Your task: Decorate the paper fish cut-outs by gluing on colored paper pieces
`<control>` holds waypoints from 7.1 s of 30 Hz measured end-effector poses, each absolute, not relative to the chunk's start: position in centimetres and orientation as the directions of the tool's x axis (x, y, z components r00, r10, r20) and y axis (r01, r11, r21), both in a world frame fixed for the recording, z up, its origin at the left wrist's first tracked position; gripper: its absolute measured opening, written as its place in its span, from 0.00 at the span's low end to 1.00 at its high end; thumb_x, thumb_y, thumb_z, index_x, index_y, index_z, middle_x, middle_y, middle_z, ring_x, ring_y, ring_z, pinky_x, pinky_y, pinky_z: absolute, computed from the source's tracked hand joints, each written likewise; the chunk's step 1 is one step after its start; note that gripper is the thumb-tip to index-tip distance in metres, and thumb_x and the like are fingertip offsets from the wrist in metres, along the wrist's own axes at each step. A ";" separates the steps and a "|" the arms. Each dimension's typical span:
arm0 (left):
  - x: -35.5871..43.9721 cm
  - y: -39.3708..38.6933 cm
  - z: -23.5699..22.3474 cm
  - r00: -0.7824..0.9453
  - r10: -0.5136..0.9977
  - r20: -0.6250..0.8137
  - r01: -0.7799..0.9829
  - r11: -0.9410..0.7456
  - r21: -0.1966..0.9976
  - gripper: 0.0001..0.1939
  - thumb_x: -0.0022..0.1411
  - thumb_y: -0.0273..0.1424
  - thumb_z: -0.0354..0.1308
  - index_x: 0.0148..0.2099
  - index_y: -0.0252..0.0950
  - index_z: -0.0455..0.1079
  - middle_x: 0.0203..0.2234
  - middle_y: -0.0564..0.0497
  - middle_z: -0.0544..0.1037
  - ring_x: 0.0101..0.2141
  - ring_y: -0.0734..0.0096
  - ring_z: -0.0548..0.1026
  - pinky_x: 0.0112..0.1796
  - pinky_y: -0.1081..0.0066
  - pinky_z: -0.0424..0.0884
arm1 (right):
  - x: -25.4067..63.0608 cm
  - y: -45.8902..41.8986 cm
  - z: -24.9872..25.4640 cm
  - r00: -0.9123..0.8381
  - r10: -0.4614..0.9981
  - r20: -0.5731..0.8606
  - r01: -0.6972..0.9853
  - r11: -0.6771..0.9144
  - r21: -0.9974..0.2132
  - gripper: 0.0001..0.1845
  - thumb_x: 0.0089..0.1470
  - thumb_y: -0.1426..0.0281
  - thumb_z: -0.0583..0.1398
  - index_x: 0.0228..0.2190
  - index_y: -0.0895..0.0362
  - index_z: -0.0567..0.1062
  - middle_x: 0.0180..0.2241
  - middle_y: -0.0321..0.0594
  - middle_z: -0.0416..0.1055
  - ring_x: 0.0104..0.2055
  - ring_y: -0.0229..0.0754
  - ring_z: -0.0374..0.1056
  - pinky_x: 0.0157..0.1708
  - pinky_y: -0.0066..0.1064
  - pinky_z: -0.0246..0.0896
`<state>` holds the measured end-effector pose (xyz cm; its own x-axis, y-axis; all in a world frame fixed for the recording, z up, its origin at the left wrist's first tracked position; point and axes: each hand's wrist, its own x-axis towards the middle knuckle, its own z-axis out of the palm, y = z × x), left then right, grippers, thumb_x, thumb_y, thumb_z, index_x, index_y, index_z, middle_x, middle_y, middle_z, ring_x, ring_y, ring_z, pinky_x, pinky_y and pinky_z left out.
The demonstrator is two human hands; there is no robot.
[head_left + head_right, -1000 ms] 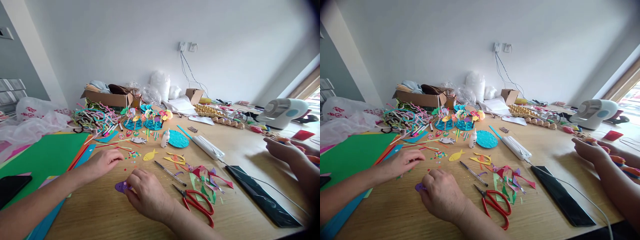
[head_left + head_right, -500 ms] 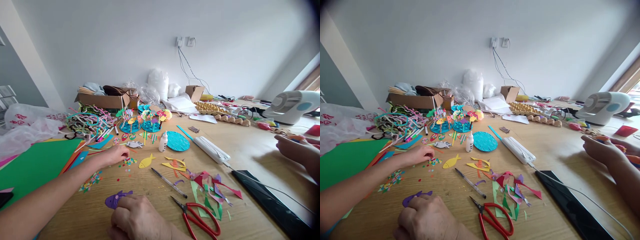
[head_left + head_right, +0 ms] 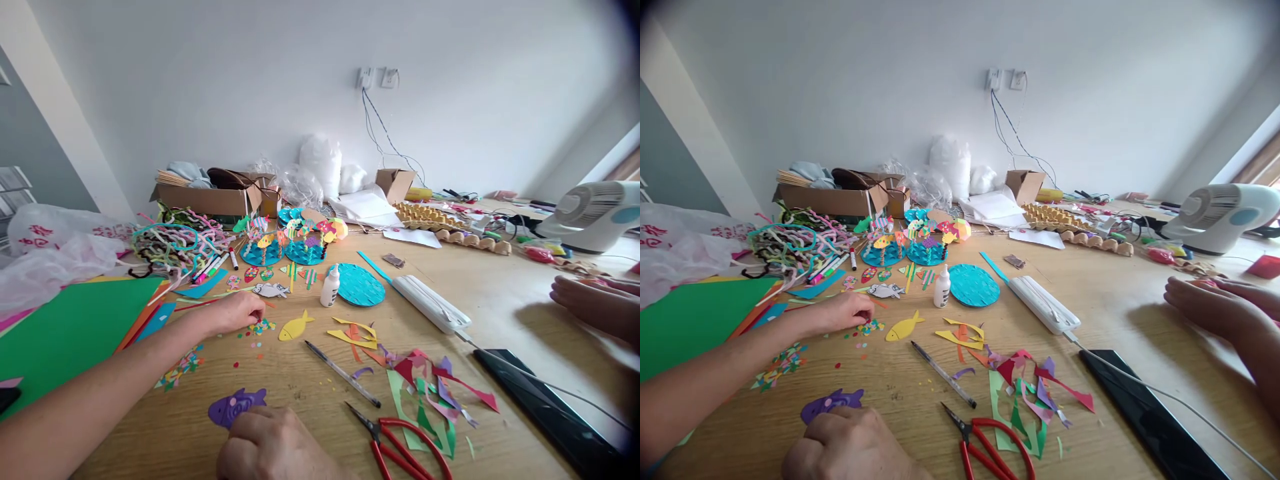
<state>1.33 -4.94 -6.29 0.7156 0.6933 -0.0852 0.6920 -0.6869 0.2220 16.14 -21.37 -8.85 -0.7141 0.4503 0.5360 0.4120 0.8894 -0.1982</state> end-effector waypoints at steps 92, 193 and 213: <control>-0.2 -15.6 -3.1 0.427 0.898 -0.103 0.432 -0.102 0.896 0.06 0.45 0.31 0.54 0.28 0.35 0.62 0.20 0.58 0.65 0.23 0.75 0.65 0.24 0.75 0.59 | 15.3 -17.0 -5.3 -0.257 0.960 0.109 0.380 0.204 -0.902 0.07 0.45 0.80 0.56 0.20 0.58 0.67 0.17 0.29 0.62 0.20 0.31 0.57 0.20 0.21 0.49; -3.8 -21.4 -9.6 0.598 0.717 0.359 0.650 -0.695 0.307 0.19 0.55 0.15 0.43 0.38 0.37 0.71 0.35 0.50 0.77 0.39 0.67 0.73 0.41 0.67 0.71 | 13.3 -16.7 -3.4 -0.832 0.492 -0.257 0.495 0.867 0.058 0.10 0.51 0.77 0.55 0.33 0.60 0.76 0.34 0.47 0.74 0.37 0.48 0.70 0.29 0.31 0.62; -3.8 -21.4 -9.4 0.598 0.717 0.358 0.640 -0.696 0.326 0.17 0.57 0.18 0.42 0.36 0.36 0.72 0.32 0.49 0.77 0.37 0.67 0.74 0.39 0.67 0.71 | 13.9 -16.7 -2.5 -0.816 0.534 -0.221 0.547 0.837 0.005 0.11 0.52 0.75 0.54 0.33 0.59 0.77 0.35 0.47 0.73 0.37 0.47 0.70 0.29 0.30 0.59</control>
<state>-3.84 -21.39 -9.44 0.5984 0.7169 0.3576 0.6396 -0.6963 0.3256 13.87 -16.73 -2.50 -0.8161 0.5341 -0.2206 0.5466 0.8374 0.0052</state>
